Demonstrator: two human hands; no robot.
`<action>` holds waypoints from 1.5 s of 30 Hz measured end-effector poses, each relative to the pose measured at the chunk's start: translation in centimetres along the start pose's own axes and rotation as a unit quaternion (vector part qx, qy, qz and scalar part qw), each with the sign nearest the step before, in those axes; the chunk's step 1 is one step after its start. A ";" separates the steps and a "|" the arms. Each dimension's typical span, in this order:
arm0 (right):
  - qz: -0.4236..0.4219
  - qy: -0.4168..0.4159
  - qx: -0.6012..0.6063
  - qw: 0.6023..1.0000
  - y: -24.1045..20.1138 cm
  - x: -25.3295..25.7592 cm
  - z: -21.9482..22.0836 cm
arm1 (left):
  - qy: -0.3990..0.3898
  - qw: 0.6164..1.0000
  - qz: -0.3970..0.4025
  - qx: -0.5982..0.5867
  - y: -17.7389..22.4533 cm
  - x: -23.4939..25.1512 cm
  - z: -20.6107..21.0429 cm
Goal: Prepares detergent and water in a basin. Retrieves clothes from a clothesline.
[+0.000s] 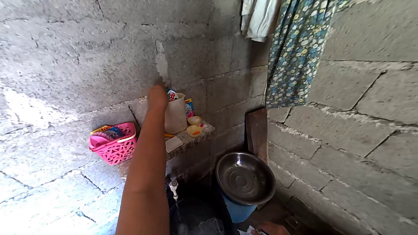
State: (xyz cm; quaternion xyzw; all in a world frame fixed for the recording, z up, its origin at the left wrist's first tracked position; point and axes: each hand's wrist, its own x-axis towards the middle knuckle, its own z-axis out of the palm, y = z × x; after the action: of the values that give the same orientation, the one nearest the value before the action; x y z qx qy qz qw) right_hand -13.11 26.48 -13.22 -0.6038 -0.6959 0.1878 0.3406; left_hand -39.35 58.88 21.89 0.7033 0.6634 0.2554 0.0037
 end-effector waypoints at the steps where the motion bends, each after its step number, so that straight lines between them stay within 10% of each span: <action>1: 0.001 -0.008 0.001 1.000 -0.1 0.1 0.1 | -0.014 1.000 0.001 0.011 0.2 0.3 0.2; 7: -0.063 -0.008 0.015 0.998 -1.5 2.6 1.5 | 0.148 0.955 0.214 -0.145 -2.6 -7.2 2.8; 10: -0.112 0.051 0.049 0.991 -3.3 4.9 3.1 | -0.064 0.913 0.270 -0.300 -8.5 -17.8 9.2; 16: -0.233 -0.119 0.151 0.953 -9.3 10.1 6.4 | -0.402 0.657 -0.181 -0.612 -18.8 -33.9 23.2; 19: -0.248 -0.310 0.090 0.913 -12.5 11.7 9.3 | -0.558 0.478 -0.219 -0.642 -22.2 -39.8 25.9; 25: -0.249 -0.492 0.043 0.833 -17.0 15.0 16.9 | -0.313 0.319 -0.327 -0.833 -28.0 -44.2 26.6; 30: -0.249 -0.501 0.009 0.829 -17.1 18.9 19.8 | -0.183 0.371 -0.353 -0.839 -32.4 -43.8 25.8; 36: -0.043 -0.289 -0.177 0.940 -13.4 26.3 23.1 | -0.103 0.444 -0.417 -0.786 -33.5 -42.5 26.7; 45: -0.026 -0.339 -0.229 0.912 -8.1 28.9 27.2 | -0.018 0.444 -0.435 -0.783 -32.9 -42.1 30.9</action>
State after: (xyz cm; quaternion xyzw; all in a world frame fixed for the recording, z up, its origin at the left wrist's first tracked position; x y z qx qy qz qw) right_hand -39.08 56.92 -19.59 -0.5467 -0.8091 0.2078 -0.0582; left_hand -58.30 33.73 -31.25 0.0252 0.4007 0.6187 0.6753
